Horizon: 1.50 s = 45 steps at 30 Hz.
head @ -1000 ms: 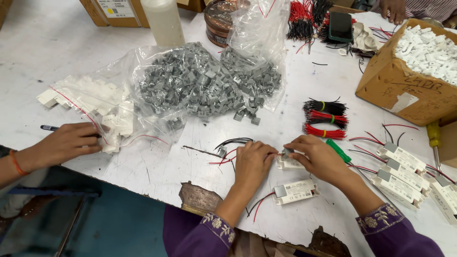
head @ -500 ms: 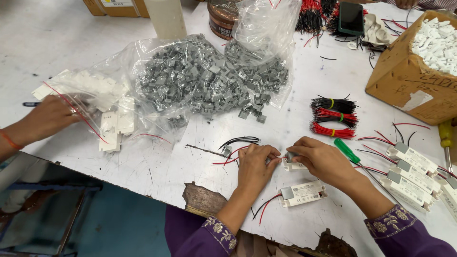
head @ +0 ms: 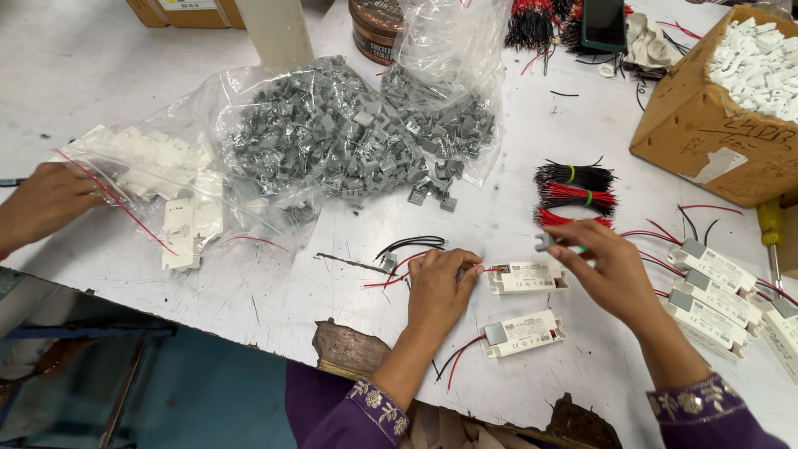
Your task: The person assembles electrical components by inserting colored wires into terminal blocks on led drivers and securing them using a screwdriver.
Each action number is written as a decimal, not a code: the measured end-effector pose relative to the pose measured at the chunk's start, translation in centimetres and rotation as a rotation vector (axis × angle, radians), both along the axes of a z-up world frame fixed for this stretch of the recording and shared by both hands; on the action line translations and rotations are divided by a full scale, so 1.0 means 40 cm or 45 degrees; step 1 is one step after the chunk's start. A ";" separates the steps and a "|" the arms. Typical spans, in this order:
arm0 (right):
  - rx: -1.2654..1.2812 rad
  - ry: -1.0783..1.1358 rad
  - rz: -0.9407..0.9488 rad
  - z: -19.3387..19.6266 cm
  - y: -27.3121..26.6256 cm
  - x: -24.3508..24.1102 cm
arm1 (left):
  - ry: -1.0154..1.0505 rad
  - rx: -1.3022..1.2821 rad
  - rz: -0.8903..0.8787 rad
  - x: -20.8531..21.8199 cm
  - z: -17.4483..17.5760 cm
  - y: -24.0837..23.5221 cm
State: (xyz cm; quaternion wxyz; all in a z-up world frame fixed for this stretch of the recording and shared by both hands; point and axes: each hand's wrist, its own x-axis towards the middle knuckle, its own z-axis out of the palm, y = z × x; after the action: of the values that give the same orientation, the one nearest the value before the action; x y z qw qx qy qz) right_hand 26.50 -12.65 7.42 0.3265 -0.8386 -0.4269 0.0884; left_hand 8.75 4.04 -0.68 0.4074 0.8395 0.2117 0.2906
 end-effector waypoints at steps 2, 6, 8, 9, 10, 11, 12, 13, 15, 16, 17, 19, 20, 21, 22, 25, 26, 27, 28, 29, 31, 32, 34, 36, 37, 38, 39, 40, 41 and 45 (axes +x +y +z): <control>0.008 0.053 -0.085 -0.031 -0.031 -0.007 | -0.013 0.003 0.001 0.002 -0.002 0.000; -0.068 -0.135 -0.244 -0.089 -0.095 -0.005 | -0.143 0.027 0.057 -0.002 0.001 0.010; -0.134 -0.407 -0.236 -0.102 -0.117 0.006 | -0.200 0.034 0.154 -0.019 0.013 0.041; -0.172 -0.538 -0.233 -0.109 -0.127 0.008 | -0.135 0.050 0.197 -0.032 0.020 0.064; -0.159 -0.455 -0.210 -0.116 -0.131 0.013 | -0.071 0.066 0.241 -0.043 0.027 0.098; -0.149 -0.371 -0.186 -0.120 -0.136 0.019 | -0.005 0.077 0.283 -0.052 0.033 0.121; -0.140 -0.287 -0.162 -0.122 -0.143 0.021 | 0.007 0.168 0.256 -0.062 0.037 0.135; -0.158 -0.283 -0.183 -0.122 -0.145 0.024 | 0.015 0.265 0.236 -0.072 0.042 0.153; -0.195 -0.273 -0.225 -0.121 -0.155 0.027 | 0.050 0.448 0.192 -0.073 0.042 0.169; -0.166 -0.300 -0.260 -0.122 -0.163 0.027 | 0.076 0.533 0.168 -0.062 0.037 0.170; -0.142 -0.327 -0.306 -0.122 -0.182 0.025 | 0.100 0.613 0.132 -0.050 0.028 0.173; -0.120 -0.367 -0.402 -0.128 -0.219 0.020 | 0.272 0.741 0.136 -0.021 0.006 0.184; -0.121 -0.380 -0.453 -0.130 -0.244 0.016 | 0.353 0.804 0.131 -0.005 -0.006 0.185; -0.126 -0.395 -0.510 -0.129 -0.273 0.011 | 0.374 0.836 0.112 0.006 -0.015 0.189; -0.160 -0.463 -0.521 -0.127 -0.301 0.007 | 0.394 0.869 0.093 0.011 -0.019 0.199; -0.250 -0.599 -0.558 -0.117 -0.367 -0.006 | 0.304 0.872 0.051 0.017 0.002 0.218; -0.276 -0.599 -0.573 -0.115 -0.382 -0.014 | 0.253 0.854 0.041 0.019 0.018 0.216; -0.299 -0.595 -0.580 -0.115 -0.387 -0.020 | 0.180 0.789 0.038 0.018 0.040 0.211; -0.317 -0.624 -0.562 -0.117 -0.388 -0.028 | 0.109 0.723 0.035 0.012 0.066 0.207; -0.328 -0.652 -0.536 -0.125 -0.379 -0.032 | 0.042 0.661 0.040 0.003 0.093 0.205; -0.385 -0.743 -0.509 -0.140 -0.356 -0.033 | 0.013 0.454 -0.003 -0.002 0.138 0.172; -0.431 -0.807 -0.508 -0.149 -0.341 -0.027 | 0.000 0.350 -0.020 -0.002 0.153 0.147; -0.524 -0.848 -0.491 -0.162 -0.323 -0.014 | -0.039 -0.123 -0.116 -0.009 0.158 0.056; -0.602 -0.820 -0.483 -0.153 -0.310 0.015 | 0.121 -0.068 -0.257 -0.025 0.153 -0.012; -0.493 -0.768 -0.496 -0.149 -0.313 0.018 | 0.157 -0.107 -0.241 -0.028 0.143 -0.025; -0.386 -0.714 -0.509 -0.142 -0.315 0.017 | 0.193 -0.146 -0.225 -0.025 0.130 -0.030; -0.279 -0.661 -0.520 -0.131 -0.312 0.017 | 0.227 -0.187 -0.209 -0.019 0.116 -0.030; -0.122 -0.453 -0.585 -0.116 -0.306 0.015 | 0.212 -0.175 -0.185 -0.015 0.103 -0.028; 0.030 -0.236 -0.645 -0.099 -0.302 0.006 | 0.202 -0.165 -0.161 -0.013 0.089 -0.026; 0.821 0.335 -0.368 -0.035 -0.234 -0.025 | 0.153 -0.060 -0.093 0.004 0.060 -0.027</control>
State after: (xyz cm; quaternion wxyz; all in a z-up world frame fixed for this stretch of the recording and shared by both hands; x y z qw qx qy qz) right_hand 25.49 -22.02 6.00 0.6348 -0.7260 -0.2645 0.0094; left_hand 8.91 2.96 1.73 0.4240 0.8528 0.2119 0.2194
